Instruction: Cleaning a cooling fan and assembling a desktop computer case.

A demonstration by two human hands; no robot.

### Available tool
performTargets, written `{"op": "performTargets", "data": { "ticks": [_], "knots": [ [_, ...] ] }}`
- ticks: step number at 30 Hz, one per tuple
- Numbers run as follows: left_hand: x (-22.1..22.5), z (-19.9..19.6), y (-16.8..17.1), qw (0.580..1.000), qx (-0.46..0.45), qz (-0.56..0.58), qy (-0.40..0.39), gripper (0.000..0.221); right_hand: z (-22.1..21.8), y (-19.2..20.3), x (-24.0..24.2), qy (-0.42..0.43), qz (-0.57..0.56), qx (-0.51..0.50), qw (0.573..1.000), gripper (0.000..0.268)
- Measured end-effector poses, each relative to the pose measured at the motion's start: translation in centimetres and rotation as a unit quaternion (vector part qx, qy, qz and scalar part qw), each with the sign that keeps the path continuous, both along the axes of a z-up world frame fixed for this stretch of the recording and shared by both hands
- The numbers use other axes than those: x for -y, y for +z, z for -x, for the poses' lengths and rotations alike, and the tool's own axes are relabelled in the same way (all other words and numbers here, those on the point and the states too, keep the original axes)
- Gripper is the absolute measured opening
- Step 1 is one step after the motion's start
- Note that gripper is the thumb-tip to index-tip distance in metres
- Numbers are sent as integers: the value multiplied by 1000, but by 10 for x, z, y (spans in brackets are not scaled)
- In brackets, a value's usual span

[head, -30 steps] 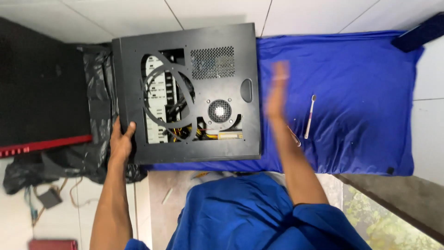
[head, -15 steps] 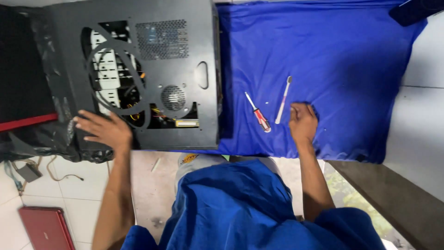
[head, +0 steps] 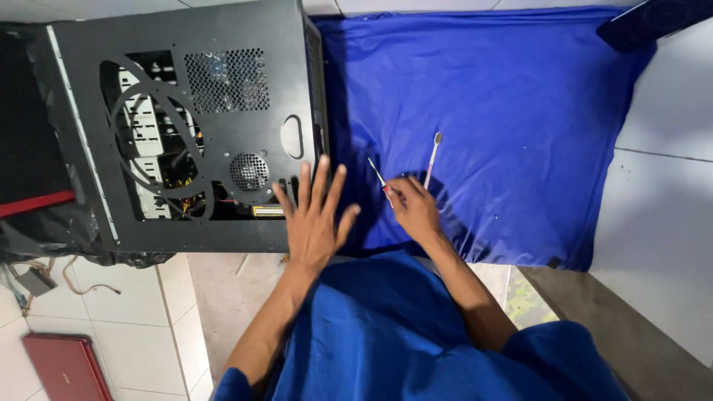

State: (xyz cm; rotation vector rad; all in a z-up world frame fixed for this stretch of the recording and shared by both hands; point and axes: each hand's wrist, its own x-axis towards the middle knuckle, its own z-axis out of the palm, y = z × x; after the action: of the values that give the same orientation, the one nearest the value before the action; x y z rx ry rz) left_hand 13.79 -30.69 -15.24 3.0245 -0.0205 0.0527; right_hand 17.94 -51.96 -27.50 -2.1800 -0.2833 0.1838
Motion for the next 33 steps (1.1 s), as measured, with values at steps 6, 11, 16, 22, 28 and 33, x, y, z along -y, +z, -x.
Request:
{"op": "performTargets", "data": {
  "ticks": [6, 11, 16, 22, 28, 33],
  "knots": [
    [-27, -8, -11, 998, -31, -31, 42, 62, -37, 7, 12, -17, -53, 64, 996, 28],
    [-26, -10, -8, 996, -60, 46, 52, 57, -57, 30, 7, -108, -52, 71, 990, 13],
    [-91, 21, -5, 983, 2, 151, 106, 62, -74, 77, -81, -108, -200, 17, 974, 21],
    [-243, 125, -22, 881, 75, 152, 443, 81, -108, 70, -179, -178, -308, -15, 934, 46],
    [-270, 151, -47, 790, 31, 264, 553, 95, -102, 40, -201, -106, -245, 44, 963, 64],
    [-302, 164, -56, 770, 104, 261, 573, 98, -80, 8, -95, -43, -145, 112, 982, 25]
  ]
}}
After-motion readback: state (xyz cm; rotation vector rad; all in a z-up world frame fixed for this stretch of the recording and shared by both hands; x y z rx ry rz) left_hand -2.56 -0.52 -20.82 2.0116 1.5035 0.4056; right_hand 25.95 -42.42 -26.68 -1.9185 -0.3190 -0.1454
